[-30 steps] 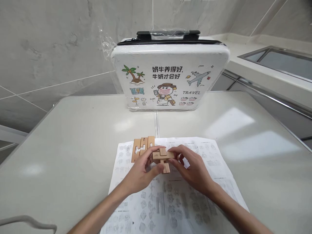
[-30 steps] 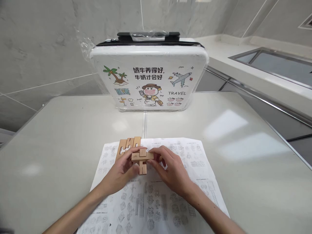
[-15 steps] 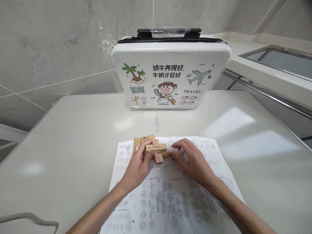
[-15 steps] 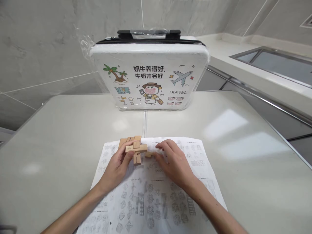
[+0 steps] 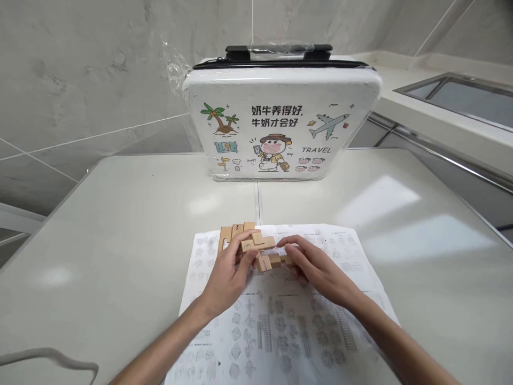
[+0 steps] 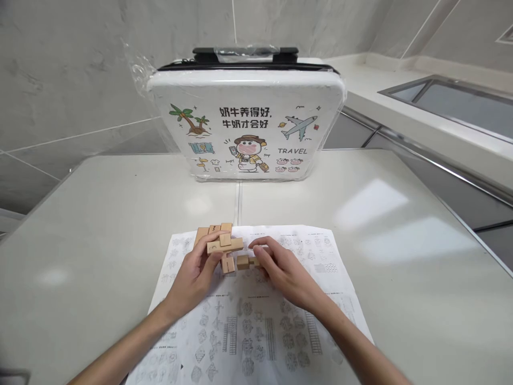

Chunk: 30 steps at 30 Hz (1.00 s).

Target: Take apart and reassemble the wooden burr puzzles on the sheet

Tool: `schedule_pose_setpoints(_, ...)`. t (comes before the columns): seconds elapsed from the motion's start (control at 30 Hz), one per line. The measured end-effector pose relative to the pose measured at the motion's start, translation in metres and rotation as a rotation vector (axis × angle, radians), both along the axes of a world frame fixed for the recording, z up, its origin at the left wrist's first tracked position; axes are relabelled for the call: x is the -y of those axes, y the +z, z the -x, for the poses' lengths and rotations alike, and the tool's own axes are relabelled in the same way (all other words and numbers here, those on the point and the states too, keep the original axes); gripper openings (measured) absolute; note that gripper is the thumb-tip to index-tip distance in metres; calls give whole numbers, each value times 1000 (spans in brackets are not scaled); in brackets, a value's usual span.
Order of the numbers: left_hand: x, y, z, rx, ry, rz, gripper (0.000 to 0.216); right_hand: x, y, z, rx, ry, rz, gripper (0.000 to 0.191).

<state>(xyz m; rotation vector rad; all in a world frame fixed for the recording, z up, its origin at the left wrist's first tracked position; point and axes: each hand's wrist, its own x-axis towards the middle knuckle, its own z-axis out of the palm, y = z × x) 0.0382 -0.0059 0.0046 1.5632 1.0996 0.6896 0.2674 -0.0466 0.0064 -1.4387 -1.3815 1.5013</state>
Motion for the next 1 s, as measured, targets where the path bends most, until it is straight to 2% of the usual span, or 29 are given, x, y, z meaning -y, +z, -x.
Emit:
schedule_pose_setpoints(0.13, 0, -4, 1, -34, -18, -87, 49, -1, 5, -4, -251, 66, 195, 49)
schedule_pose_setpoints(0.4, 1, -9, 2, -99, 15, -210, 48, -4, 13, -9, -396, 201, 254, 38)
schedule_pose_setpoints(0.57, 2, -11, 3, -116, 2, -251, 46, -4, 14, -7, -365, 249, 274, 47)
schedule_pose_setpoints(0.73, 3, -12, 5, -187, -86, -384, 38, -1, 10, 0, -241, 166, 266, 43)
schedule_pose_setpoints(0.87, 3, -11, 5, -222, -162, -454, 37, -1, 8, 2, -151, 110, 173, 45)
schedule_pose_setpoints(1.0, 1, -10, 3, -246, -182, -485, 35, -1, 5, 2, -136, 132, 77, 48)
